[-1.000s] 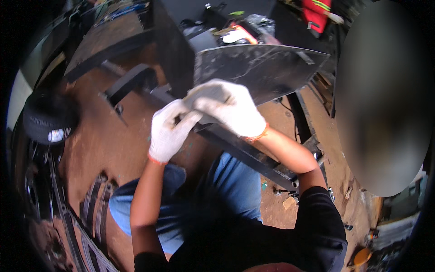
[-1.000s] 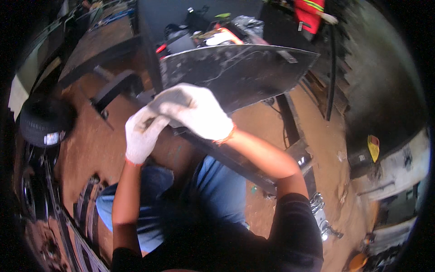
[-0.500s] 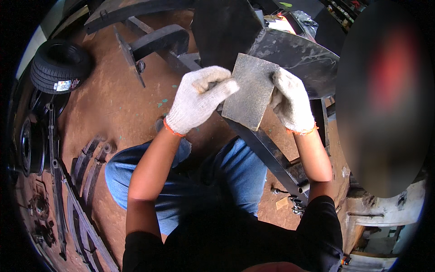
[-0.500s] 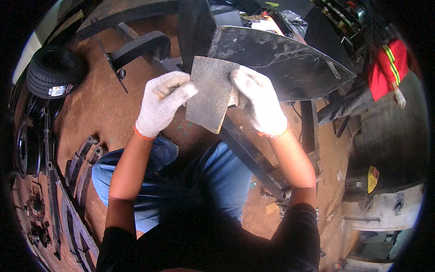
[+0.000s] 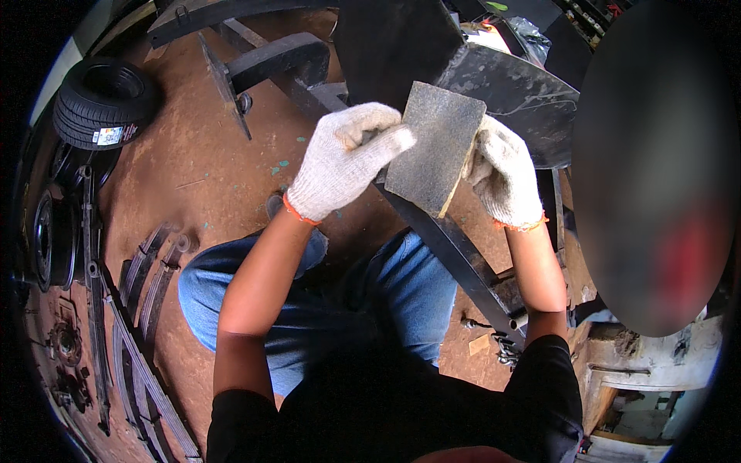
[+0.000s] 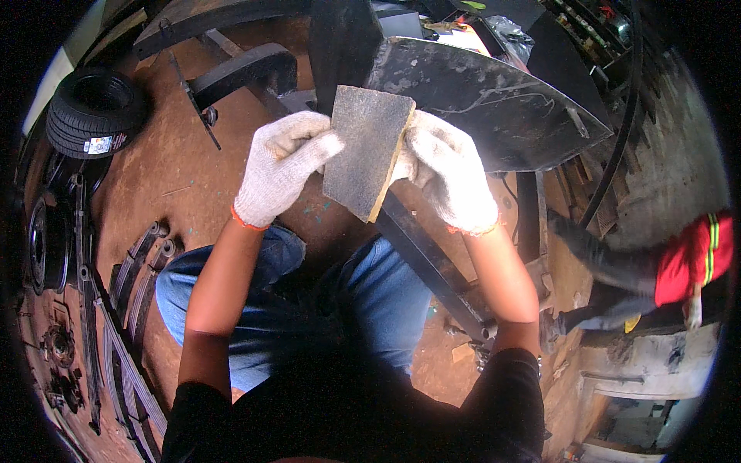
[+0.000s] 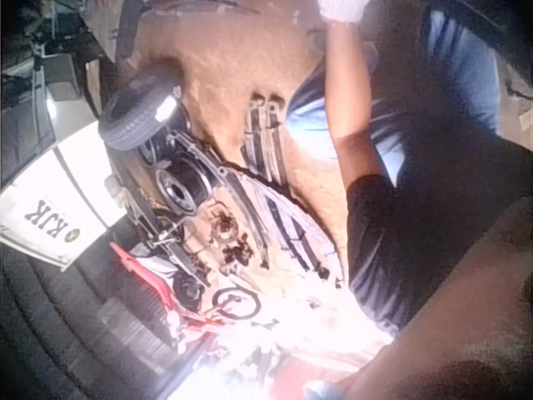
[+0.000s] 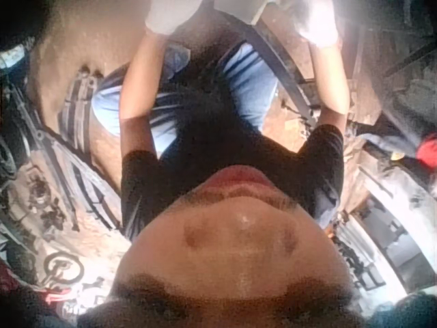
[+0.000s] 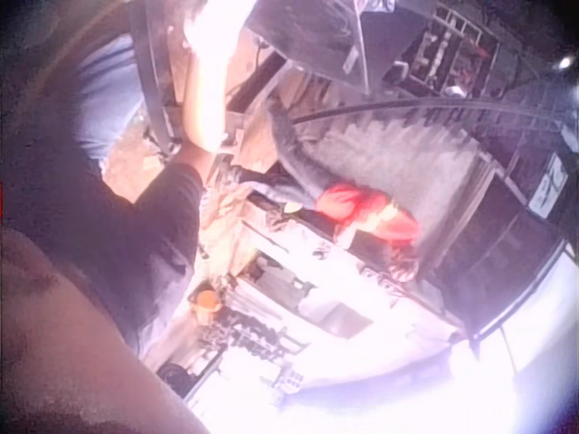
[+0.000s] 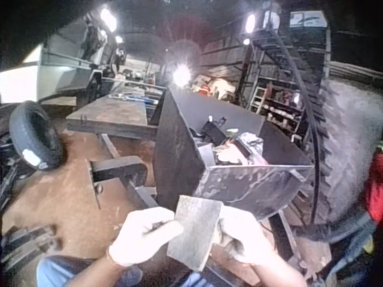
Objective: The person sands a large black metal piece using a sanding block. They hold the piece with one hand and sand the surface with the other, repeatedly rubbing the sanding block across the metal. The person occasionally repositions the piece and continues sanding different areas.
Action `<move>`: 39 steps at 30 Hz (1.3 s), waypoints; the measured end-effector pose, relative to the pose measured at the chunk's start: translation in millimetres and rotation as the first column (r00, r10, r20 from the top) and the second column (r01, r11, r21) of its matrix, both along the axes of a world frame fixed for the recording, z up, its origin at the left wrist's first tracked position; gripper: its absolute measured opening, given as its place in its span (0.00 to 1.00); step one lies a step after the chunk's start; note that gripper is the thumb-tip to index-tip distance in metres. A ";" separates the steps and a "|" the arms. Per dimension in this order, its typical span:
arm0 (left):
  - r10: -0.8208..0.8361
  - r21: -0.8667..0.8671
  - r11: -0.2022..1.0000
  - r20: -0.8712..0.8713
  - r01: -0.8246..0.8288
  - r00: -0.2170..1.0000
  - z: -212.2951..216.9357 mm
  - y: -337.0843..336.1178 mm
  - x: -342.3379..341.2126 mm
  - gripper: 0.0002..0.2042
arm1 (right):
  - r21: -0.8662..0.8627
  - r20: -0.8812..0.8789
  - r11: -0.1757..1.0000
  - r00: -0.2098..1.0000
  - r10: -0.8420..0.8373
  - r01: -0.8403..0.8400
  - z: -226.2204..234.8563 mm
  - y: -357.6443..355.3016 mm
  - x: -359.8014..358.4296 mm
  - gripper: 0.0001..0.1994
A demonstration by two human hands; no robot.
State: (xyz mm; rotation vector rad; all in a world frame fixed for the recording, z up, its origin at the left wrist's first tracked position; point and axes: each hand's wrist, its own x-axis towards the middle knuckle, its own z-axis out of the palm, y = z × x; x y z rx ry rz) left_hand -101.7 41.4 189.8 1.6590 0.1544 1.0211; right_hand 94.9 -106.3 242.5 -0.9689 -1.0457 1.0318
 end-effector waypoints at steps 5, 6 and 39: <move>-0.015 0.003 1.000 0.001 0.015 1.000 1.3 -1.1 -0.2 0.08 | 0.029 -0.002 1.000 1.000 -0.012 0.012 -0.2 -0.8 -2.4 0.19; -0.014 0.010 1.000 0.002 0.014 1.000 1.0 -1.0 0.0 0.08 | 0.021 0.007 0.999 1.000 -0.025 0.025 -0.3 -0.8 -2.5 0.19; -0.079 0.073 0.994 0.046 0.075 0.996 1.1 -9.7 8.0 0.24 | 0.290 0.866 0.945 0.379 -0.326 0.151 20.7 0.5 -46.1 0.13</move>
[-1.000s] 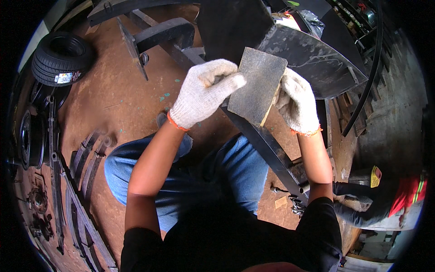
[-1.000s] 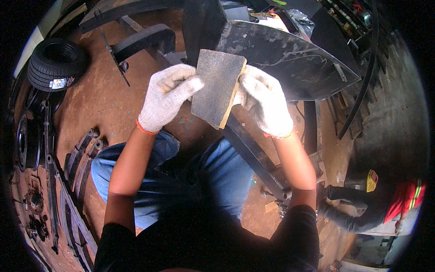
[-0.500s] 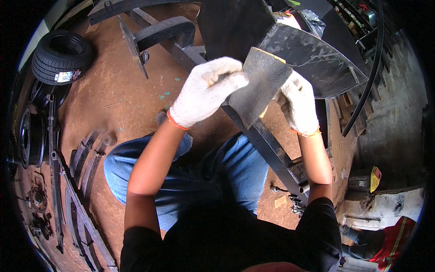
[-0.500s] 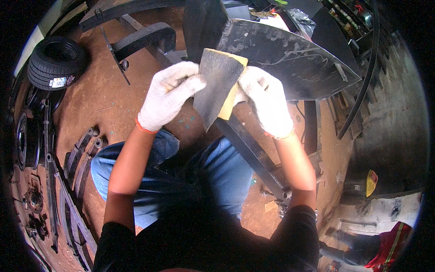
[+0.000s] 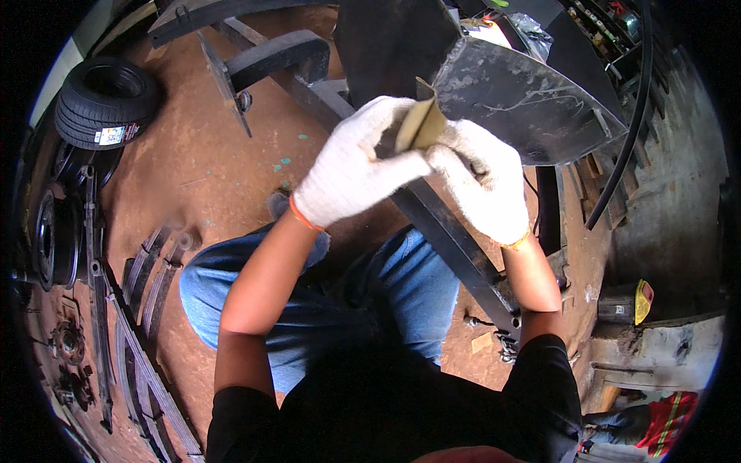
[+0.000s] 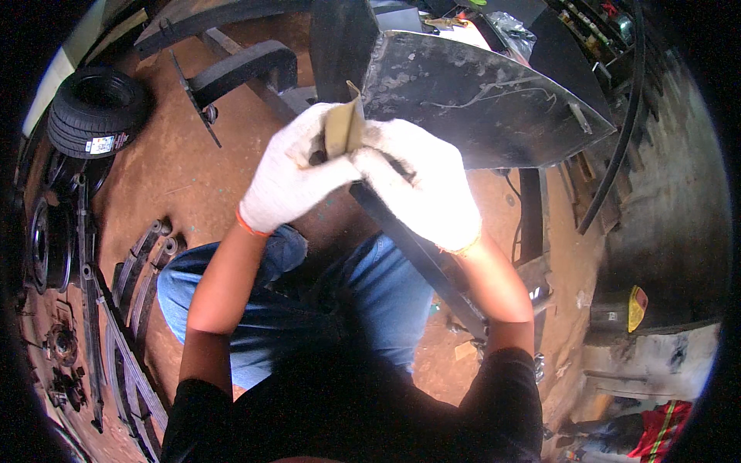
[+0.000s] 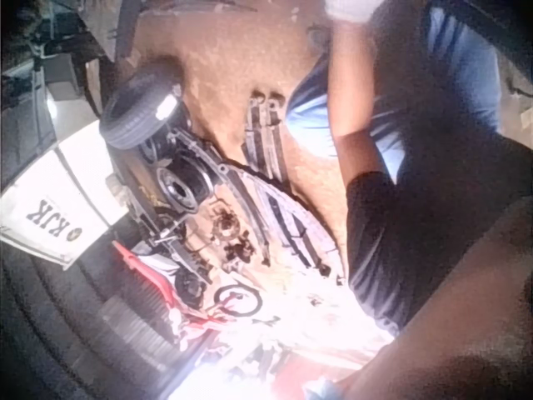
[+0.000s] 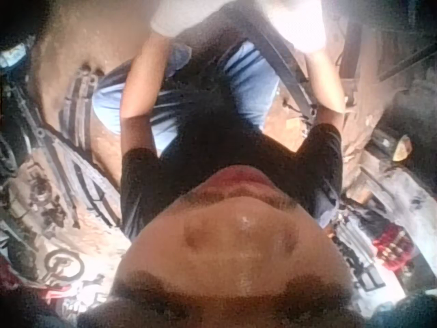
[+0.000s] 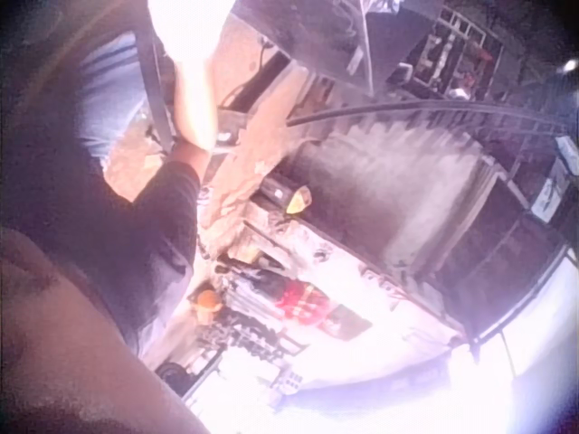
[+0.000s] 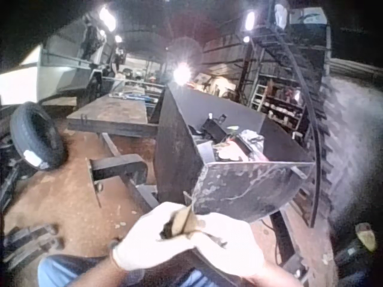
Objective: The person sands a large black metal piece using a sanding block. They hold the piece with one hand and sand the surface with the other, repeatedly rubbing the sanding block across the metal. The person occasionally repositions the piece and continues sanding different areas.
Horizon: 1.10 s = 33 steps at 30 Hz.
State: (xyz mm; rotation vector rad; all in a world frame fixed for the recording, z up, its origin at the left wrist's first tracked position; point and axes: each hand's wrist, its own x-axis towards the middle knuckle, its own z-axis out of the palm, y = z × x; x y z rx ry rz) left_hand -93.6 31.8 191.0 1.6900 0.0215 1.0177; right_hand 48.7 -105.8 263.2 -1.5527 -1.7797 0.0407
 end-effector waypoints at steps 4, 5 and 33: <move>-0.132 -0.318 0.938 0.035 0.136 0.991 3.2 19.2 -13.8 0.14 | 0.028 -0.169 0.994 0.980 0.105 -0.102 -7.8 5.4 -1.8 0.15; -0.101 -0.426 0.895 0.101 0.134 0.990 -1.3 22.9 -11.9 0.13 | 0.009 -0.186 0.994 0.976 0.113 -0.113 -5.6 2.7 -2.8 0.16; 0.463 0.600 0.515 0.406 -0.612 0.788 173.1 49.5 13.8 0.22 | 0.304 0.699 0.938 0.631 -0.337 0.165 76.4 62.8 85.9 0.21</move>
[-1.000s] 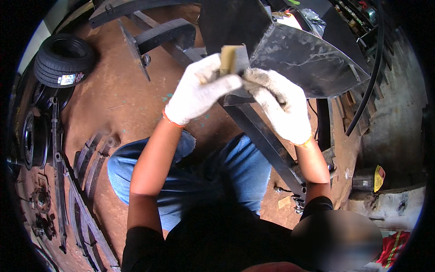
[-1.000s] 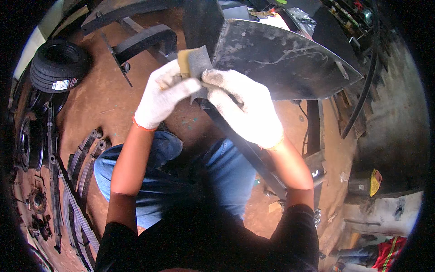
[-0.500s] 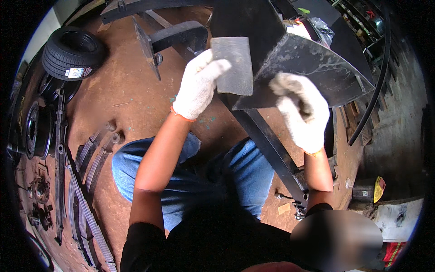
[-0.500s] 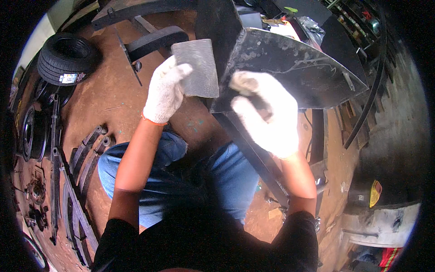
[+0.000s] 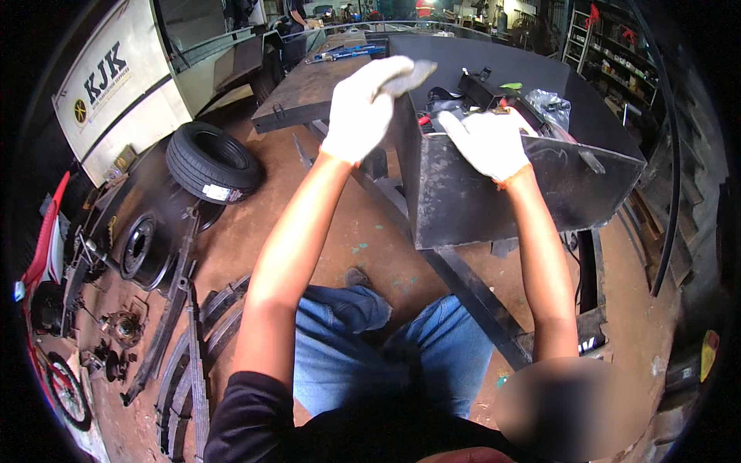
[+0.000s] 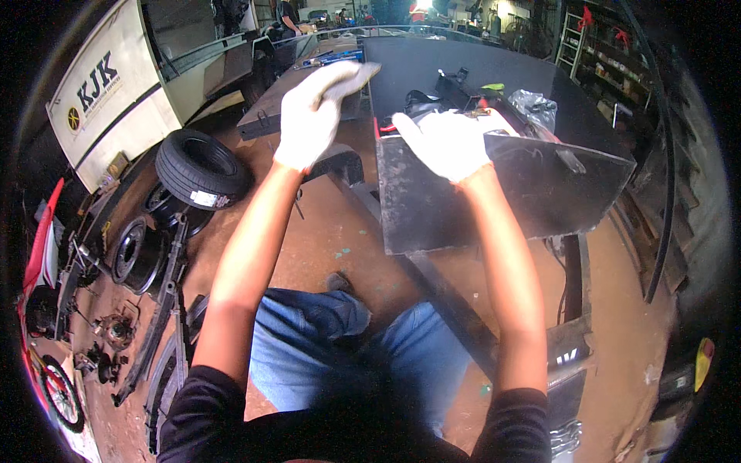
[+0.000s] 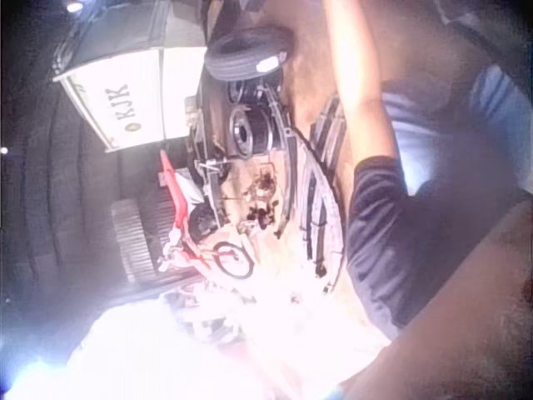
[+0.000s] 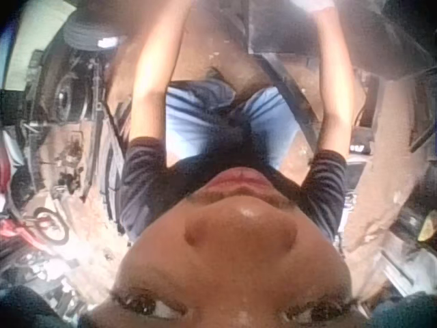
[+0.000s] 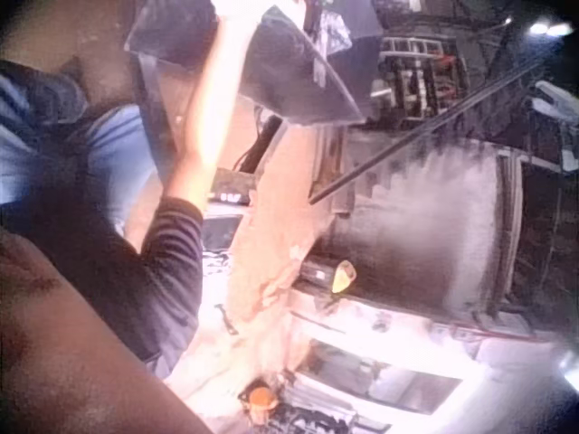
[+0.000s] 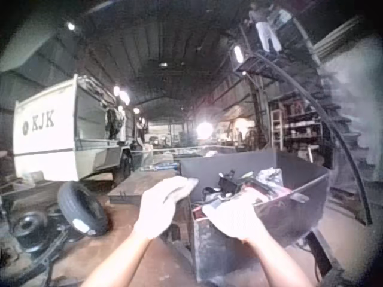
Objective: The person sands a large black metal piece using a sanding block. They hold the piece with one hand and sand the surface with the other, repeatedly rubbing the sanding block across the metal. The person occasionally repositions the piece and continues sanding different areas.
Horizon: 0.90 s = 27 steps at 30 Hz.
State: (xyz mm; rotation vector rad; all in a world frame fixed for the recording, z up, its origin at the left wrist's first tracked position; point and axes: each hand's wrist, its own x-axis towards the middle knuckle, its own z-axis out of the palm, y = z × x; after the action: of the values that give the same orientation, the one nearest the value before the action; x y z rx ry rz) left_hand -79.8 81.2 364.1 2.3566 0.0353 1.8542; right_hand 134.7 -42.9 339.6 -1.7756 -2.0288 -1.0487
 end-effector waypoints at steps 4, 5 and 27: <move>0.272 0.446 0.883 -0.227 -0.149 0.935 36.1 15.2 37.3 0.21 | 0.004 -0.289 1.000 0.957 -0.003 0.004 0.8 10.9 1.2 0.37; 0.283 0.482 0.876 -0.475 -0.023 0.833 38.5 23.1 37.3 0.18 | -0.009 -0.342 1.000 0.940 -0.009 0.007 2.6 12.1 -6.4 0.40; 0.372 0.340 0.909 -0.411 -0.239 0.832 -26.5 18.1 31.9 0.17 | 0.038 0.094 0.997 0.994 0.061 -0.065 4.1 -10.6 -6.3 0.14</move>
State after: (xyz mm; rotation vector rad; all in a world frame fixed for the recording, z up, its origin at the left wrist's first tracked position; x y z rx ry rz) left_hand -47.8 99.3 337.6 3.1146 0.2400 1.4156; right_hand 128.3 -53.5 343.7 -1.6604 -2.0872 -1.1652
